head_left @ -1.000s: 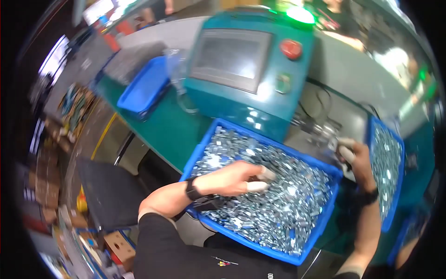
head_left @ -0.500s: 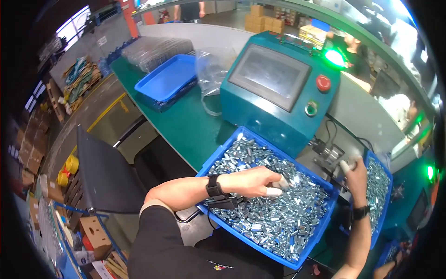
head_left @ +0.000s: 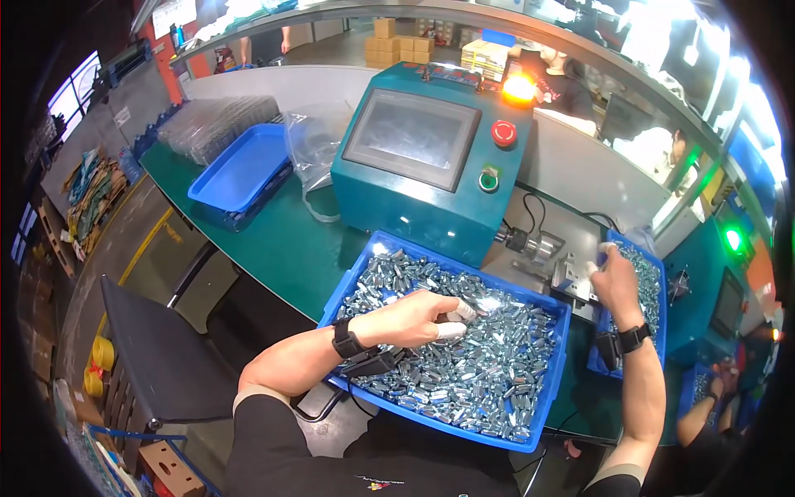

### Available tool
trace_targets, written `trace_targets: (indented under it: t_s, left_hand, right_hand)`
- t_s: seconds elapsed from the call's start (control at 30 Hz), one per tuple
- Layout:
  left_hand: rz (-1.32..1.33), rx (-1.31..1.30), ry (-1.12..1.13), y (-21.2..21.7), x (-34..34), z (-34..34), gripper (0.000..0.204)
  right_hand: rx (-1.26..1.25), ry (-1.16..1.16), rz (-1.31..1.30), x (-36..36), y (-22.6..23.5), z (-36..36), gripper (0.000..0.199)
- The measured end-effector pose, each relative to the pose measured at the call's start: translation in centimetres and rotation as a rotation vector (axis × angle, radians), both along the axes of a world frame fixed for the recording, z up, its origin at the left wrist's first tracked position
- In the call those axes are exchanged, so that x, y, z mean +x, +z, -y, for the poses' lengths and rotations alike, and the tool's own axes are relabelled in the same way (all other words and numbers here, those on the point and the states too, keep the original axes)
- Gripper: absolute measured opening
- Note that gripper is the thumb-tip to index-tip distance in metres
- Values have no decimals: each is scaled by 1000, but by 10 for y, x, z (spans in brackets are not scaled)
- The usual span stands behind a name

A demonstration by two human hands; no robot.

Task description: The person picks up a metal part from a blue bin, inserts it into a machine for processing, and then places it into a separate blue bin. This process is repeated with several more parts throughout the video.

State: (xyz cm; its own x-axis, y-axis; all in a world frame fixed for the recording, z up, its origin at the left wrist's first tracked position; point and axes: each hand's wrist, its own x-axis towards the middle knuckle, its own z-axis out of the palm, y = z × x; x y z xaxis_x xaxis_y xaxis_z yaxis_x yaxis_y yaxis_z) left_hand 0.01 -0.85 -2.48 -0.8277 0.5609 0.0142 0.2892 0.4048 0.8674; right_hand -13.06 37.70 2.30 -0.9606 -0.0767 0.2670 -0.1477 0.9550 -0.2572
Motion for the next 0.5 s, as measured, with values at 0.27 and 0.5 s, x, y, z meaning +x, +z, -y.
trace_targets:
  t_s: [0.27,0.5]
  left_hand:
    - [116,98,31,8,-9,1,37]
    - [161,38,59,11,-11,-8,36]
  right_hand:
    - [228,-148,-200,16,-10,-129,56]
    - [-248,394,123,58,-19,-32,29]
